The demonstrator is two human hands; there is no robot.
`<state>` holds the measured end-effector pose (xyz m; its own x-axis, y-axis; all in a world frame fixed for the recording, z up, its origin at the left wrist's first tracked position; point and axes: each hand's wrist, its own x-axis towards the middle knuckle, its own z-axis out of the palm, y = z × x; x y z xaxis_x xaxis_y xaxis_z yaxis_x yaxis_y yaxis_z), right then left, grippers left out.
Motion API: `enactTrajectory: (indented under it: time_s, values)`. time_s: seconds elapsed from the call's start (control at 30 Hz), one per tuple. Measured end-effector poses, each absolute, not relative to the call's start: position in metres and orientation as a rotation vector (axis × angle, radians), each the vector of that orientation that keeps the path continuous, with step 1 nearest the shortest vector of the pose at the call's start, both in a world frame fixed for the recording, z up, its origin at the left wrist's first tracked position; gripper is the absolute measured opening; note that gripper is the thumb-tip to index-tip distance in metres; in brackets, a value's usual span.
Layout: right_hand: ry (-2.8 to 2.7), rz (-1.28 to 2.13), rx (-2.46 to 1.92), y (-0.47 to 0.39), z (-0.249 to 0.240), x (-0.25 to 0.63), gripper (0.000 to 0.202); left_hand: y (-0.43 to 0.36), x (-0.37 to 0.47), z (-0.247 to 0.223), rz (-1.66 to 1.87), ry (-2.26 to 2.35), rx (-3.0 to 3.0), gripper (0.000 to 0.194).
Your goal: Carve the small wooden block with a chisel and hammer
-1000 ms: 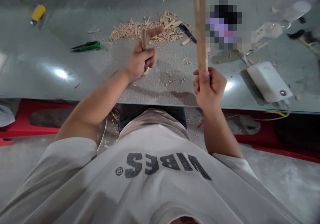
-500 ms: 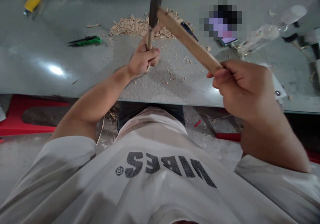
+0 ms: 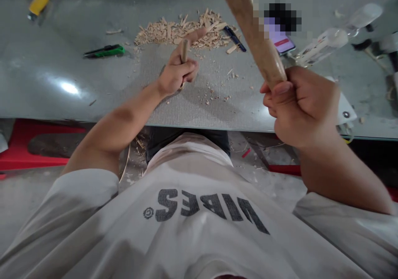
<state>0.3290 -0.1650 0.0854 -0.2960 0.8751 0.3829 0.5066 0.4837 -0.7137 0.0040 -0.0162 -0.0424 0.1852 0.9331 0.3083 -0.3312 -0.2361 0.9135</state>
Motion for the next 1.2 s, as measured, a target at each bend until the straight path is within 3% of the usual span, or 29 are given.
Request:
enactTrajectory:
  time_s: [0.37, 0.63, 0.77, 0.9, 1.2]
  values:
    - [-1.959, 0.562, -1.179, -0.169, 0.073, 0.327, 0.078, 0.020, 0.021, -0.078, 1.675, 0.454, 1.160, 0.057]
    - [-1.915, 0.602, -1.186, -0.167, 0.065, 0.329, 0.072, 0.025, 0.006, -0.079, 1.554, 0.512, 1.204, 0.072]
    - [-1.929, 0.613, -1.149, -0.165, 0.066, 0.327, 0.073, 0.034, 0.009, -0.089, 1.574, 0.266, 1.236, 0.064]
    - [-1.962, 0.605, -1.223, -0.166, 0.069, 0.327, 0.077, 0.019, 0.003, -0.082, 1.531, 0.304, 1.230, 0.052]
    - [-1.977, 0.574, -1.163, -0.163, 0.074, 0.322, 0.076, 0.009, 0.010, -0.070, 1.572, 0.479, 1.144, 0.062]
